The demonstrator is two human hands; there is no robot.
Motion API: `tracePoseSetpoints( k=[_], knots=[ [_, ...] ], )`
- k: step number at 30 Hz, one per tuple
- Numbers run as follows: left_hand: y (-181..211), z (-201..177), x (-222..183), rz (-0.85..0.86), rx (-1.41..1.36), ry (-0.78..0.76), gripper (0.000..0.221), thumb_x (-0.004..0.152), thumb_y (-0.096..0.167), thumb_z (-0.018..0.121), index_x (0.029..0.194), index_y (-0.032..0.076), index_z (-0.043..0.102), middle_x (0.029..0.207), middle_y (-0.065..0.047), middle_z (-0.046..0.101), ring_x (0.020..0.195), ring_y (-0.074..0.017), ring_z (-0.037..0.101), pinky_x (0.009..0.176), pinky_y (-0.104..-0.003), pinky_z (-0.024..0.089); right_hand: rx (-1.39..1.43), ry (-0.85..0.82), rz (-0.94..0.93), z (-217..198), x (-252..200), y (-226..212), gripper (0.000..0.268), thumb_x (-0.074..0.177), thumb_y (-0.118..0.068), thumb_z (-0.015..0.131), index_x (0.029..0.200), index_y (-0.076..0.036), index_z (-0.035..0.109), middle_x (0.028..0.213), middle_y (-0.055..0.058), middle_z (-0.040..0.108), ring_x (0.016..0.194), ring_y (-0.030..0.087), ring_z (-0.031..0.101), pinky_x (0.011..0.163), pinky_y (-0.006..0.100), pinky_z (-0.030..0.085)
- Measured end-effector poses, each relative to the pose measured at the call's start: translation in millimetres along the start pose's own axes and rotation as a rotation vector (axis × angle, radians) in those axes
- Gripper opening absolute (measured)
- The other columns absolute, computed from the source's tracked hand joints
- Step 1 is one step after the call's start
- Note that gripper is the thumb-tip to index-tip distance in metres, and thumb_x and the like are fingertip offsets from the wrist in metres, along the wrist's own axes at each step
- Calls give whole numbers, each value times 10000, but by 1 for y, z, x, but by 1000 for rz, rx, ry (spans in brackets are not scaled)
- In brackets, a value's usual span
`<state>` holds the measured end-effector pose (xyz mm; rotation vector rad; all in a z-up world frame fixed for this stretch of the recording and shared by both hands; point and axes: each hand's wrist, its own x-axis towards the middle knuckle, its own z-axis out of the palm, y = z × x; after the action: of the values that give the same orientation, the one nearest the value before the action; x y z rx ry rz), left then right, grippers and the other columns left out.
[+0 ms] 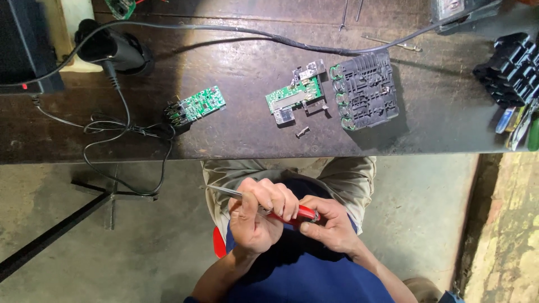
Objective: Trimming or cutting wires and leads on an electronic component using wire cutters at a repair bench.
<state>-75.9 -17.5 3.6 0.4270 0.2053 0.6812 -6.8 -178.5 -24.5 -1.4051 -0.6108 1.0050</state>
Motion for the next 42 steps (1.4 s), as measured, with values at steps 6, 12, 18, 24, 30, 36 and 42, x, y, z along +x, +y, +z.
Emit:
tracePoseSetpoints(
  k=[6, 12, 18, 24, 30, 36, 42],
  knots=[
    [7, 7, 1, 2, 204, -33, 310, 1077, 144, 386, 815, 25, 501, 635, -143, 462, 499, -280, 458, 499, -379, 454, -91, 55, 191, 6, -7, 10, 147, 809, -26, 739, 789, -110, 621, 592, -62, 482, 528, 79, 382, 500, 247, 317],
    [9, 11, -2, -104, 284, -176, 326, 1045, 103, 407, 750, 5, 503, 620, -155, 487, 513, -283, 500, 526, -377, 475, -214, 4, 57, 1, -3, -1, 234, 819, -159, 812, 752, -135, 589, 619, -45, 490, 547, 96, 425, 533, 259, 349],
    [-1, 29, 10, -396, 355, -558, 351, 1084, 198, 451, 800, 7, 528, 757, -158, 623, 651, -345, 645, 676, -446, 569, -14, -318, -40, -25, -12, 11, 719, 624, -282, 819, 1194, -8, 477, 1168, 148, 562, 1081, 297, 583, 946, 399, 457],
    [-18, 46, 11, -385, 676, -782, 331, 1095, 295, 427, 825, 117, 497, 820, -32, 611, 782, -261, 655, 724, -383, 500, 509, -565, 60, -42, -42, 55, 324, 734, -77, 794, 658, -100, 480, 616, -36, 446, 615, 94, 423, 597, 285, 329],
    [-11, 44, 44, 144, 1351, -618, 275, 948, 212, 646, 1113, -5, 684, 983, -137, 680, 880, -303, 694, 801, -386, 592, 402, -168, -82, -45, -31, -6, 492, 948, -182, 714, 1348, 42, 534, 1092, 165, 654, 1030, 253, 647, 897, 396, 521],
    [-26, 11, 73, 727, 1952, -427, 109, 943, 57, 721, 1052, 57, 734, 904, -36, 614, 663, -180, 650, 631, -274, 575, 79, 184, -278, -39, -24, 18, 108, 957, -73, 663, 1001, 10, 716, 791, 106, 650, 692, 197, 618, 654, 330, 534],
    [-27, 34, 53, 510, 1804, -381, 64, 932, 14, 684, 943, 74, 703, 812, -11, 589, 572, -150, 523, 563, -243, 503, -73, 459, -375, -33, -12, 8, 84, 855, 16, 758, 903, -11, 693, 735, 78, 655, 590, 209, 623, 599, 282, 548]
  ],
)
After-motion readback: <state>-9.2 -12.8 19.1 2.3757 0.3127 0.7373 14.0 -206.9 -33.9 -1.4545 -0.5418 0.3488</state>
